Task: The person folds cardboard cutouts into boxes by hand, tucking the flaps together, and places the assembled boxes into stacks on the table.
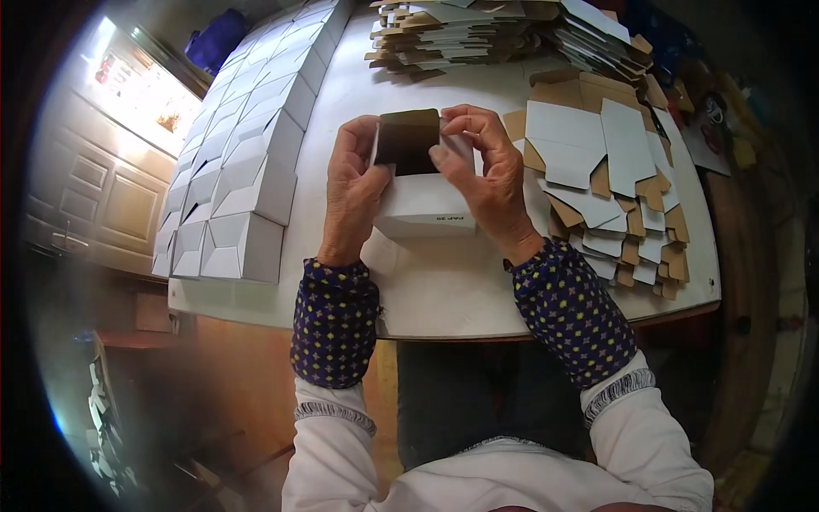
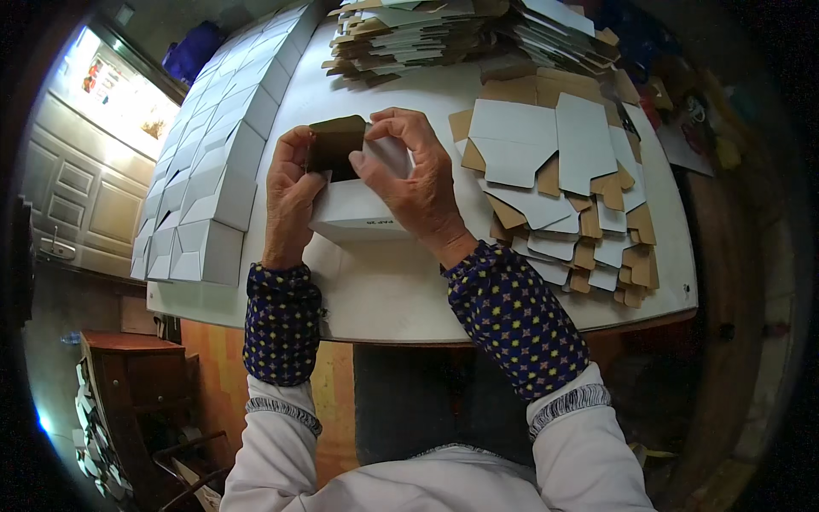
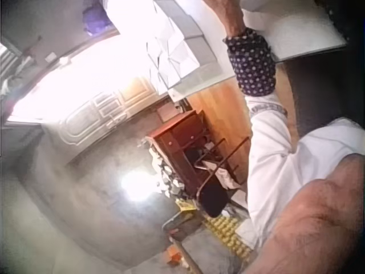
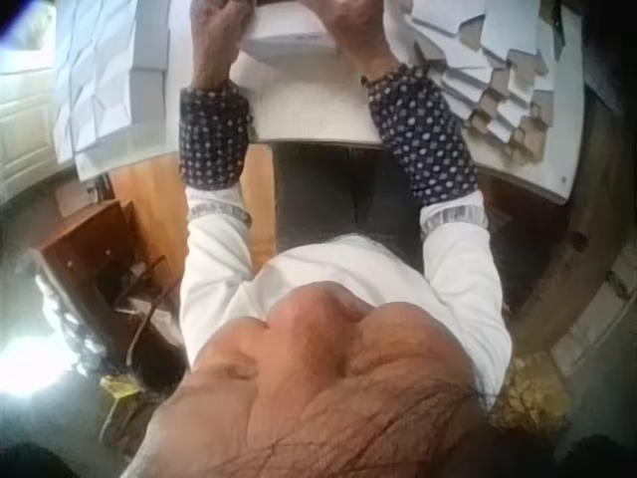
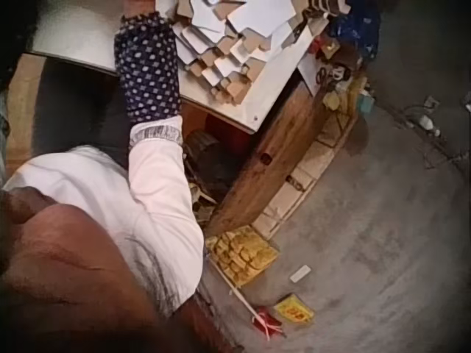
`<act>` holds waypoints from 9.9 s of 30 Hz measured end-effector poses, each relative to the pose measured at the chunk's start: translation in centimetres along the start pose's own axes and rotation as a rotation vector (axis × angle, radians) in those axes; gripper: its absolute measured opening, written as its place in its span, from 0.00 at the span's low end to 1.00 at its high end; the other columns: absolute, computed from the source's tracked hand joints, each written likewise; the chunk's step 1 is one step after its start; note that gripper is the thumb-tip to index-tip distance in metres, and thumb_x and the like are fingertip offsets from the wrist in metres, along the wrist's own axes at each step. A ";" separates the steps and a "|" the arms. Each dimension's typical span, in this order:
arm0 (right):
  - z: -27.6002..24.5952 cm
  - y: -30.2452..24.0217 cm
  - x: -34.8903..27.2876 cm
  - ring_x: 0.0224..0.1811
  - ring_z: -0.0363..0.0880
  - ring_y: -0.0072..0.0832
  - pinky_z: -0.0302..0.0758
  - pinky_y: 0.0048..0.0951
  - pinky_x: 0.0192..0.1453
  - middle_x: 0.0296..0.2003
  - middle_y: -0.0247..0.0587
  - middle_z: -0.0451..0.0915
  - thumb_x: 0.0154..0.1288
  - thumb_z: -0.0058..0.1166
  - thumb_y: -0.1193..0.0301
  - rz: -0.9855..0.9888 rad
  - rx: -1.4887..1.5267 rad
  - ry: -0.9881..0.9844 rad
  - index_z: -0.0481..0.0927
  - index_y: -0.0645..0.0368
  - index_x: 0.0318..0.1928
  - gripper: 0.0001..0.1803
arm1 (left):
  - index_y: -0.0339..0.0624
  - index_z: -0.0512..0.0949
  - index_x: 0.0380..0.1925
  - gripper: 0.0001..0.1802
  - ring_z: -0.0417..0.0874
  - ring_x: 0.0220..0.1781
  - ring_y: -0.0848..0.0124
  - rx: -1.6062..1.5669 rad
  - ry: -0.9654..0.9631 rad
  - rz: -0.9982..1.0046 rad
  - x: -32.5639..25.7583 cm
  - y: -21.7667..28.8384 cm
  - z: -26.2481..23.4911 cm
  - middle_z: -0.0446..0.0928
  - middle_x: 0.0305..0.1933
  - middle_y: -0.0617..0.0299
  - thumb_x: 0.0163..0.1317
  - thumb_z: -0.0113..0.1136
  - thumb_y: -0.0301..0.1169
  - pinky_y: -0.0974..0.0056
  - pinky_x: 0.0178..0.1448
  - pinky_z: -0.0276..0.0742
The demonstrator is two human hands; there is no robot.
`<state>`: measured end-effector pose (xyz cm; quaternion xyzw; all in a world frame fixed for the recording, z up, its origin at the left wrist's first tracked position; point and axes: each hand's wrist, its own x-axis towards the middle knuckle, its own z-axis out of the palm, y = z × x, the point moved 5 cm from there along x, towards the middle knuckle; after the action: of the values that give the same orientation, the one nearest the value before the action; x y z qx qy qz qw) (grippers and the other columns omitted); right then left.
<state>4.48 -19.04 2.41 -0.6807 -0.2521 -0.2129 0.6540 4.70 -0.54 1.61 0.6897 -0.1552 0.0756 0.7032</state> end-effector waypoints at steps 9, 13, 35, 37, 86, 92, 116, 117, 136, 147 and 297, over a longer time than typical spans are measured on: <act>0.1 1.2 -0.2 0.60 0.74 0.27 0.69 0.25 0.66 0.56 0.36 0.79 0.66 0.56 0.80 0.246 0.196 0.012 0.80 0.58 0.54 0.16 | 0.40 0.71 0.70 0.32 0.80 0.59 0.64 -0.196 0.008 -0.093 -0.4 2.2 1.5 0.77 0.64 0.50 0.63 0.57 0.20 0.66 0.67 0.74; 0.4 0.8 0.1 0.58 0.74 0.26 0.70 0.24 0.64 0.55 0.35 0.80 0.66 0.57 0.78 0.200 0.212 0.025 0.82 0.57 0.52 0.15 | 0.41 0.74 0.68 0.31 0.79 0.60 0.65 -0.118 0.030 -0.095 -0.5 1.7 1.2 0.79 0.63 0.51 0.62 0.54 0.20 0.66 0.68 0.74; 0.6 0.9 0.0 0.65 0.73 0.36 0.68 0.40 0.72 0.61 0.43 0.78 0.61 0.63 0.73 0.196 0.094 -0.145 0.85 0.52 0.52 0.17 | 0.39 0.77 0.65 0.32 0.83 0.56 0.68 -0.005 -0.011 -0.105 -0.3 0.7 0.5 0.81 0.63 0.50 0.59 0.45 0.17 0.71 0.60 0.80; 0.5 0.9 0.1 0.67 0.72 0.37 0.66 0.41 0.74 0.64 0.45 0.76 0.60 0.63 0.73 0.191 0.059 -0.165 0.84 0.52 0.54 0.19 | 0.40 0.78 0.64 0.33 0.79 0.61 0.64 -0.002 0.007 -0.172 -0.4 0.9 0.6 0.81 0.62 0.50 0.57 0.43 0.17 0.69 0.64 0.75; 1.2 1.9 -1.2 0.70 0.64 0.34 0.57 0.35 0.76 0.73 0.50 0.64 0.77 0.45 0.61 0.575 0.339 -0.029 0.58 0.54 0.78 0.33 | 0.47 0.62 0.78 0.37 0.72 0.72 0.56 0.172 -0.016 -0.046 -0.5 -0.1 0.4 0.68 0.75 0.46 0.78 0.42 0.56 0.56 0.74 0.70; 2.2 2.5 -2.1 0.68 0.65 0.32 0.57 0.31 0.73 0.63 0.43 0.70 0.79 0.39 0.64 0.552 0.376 0.014 0.57 0.54 0.79 0.31 | 0.47 0.59 0.79 0.37 0.71 0.72 0.59 0.001 0.078 -0.128 -0.3 -0.5 0.2 0.70 0.74 0.50 0.79 0.41 0.56 0.55 0.76 0.65; 3.2 0.7 -4.6 0.53 0.78 0.33 0.69 0.32 0.63 0.46 0.45 0.84 0.80 0.27 0.39 0.683 0.419 -0.189 0.84 0.64 0.51 0.41 | 0.45 0.69 0.71 0.56 0.58 0.72 0.44 1.121 0.433 0.350 -14.3 4.8 5.6 0.57 0.73 0.43 0.38 0.80 0.48 0.43 0.74 0.59; 3.3 0.6 -4.6 0.52 0.78 0.32 0.69 0.32 0.63 0.46 0.45 0.84 0.79 0.26 0.38 0.643 0.406 -0.199 0.84 0.64 0.51 0.43 | 0.45 0.69 0.71 0.56 0.58 0.72 0.44 1.124 0.437 0.352 -15.2 5.2 5.1 0.57 0.73 0.43 0.38 0.80 0.48 0.43 0.74 0.59; 4.8 0.7 -4.8 0.50 0.76 0.29 0.68 0.31 0.62 0.45 0.42 0.81 0.80 0.27 0.37 0.496 0.180 -0.270 0.83 0.64 0.50 0.43 | 0.43 0.52 0.79 0.59 0.53 0.78 0.45 1.374 0.871 -0.101 -31.4 10.5 -37.6 0.50 0.79 0.41 0.54 0.71 0.54 0.43 0.79 0.48; 5.4 0.0 -4.8 0.47 0.77 0.30 0.70 0.30 0.59 0.42 0.43 0.83 0.83 0.26 0.42 0.492 0.054 -0.263 0.83 0.64 0.49 0.39 | 0.45 0.33 0.82 0.68 0.42 0.84 0.45 0.861 0.929 0.011 -29.2 4.6 -40.9 0.34 0.84 0.42 0.57 0.71 0.54 0.42 0.84 0.39; -14.5 -6.0 -2.2 0.53 0.78 0.44 0.73 0.46 0.61 0.52 0.46 0.81 0.59 0.63 0.68 -0.170 -1.074 0.302 0.77 0.58 0.57 0.24 | 0.47 0.53 0.80 0.33 0.52 0.84 0.51 1.030 0.445 0.222 -20.3 4.6 -7.3 0.47 0.85 0.52 0.79 0.49 0.35 0.51 0.80 0.59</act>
<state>-0.40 -33.54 6.48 -0.8573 -0.0660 -0.4582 0.2253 -15.01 9.04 -0.54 0.8904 -0.0181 0.3583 0.2801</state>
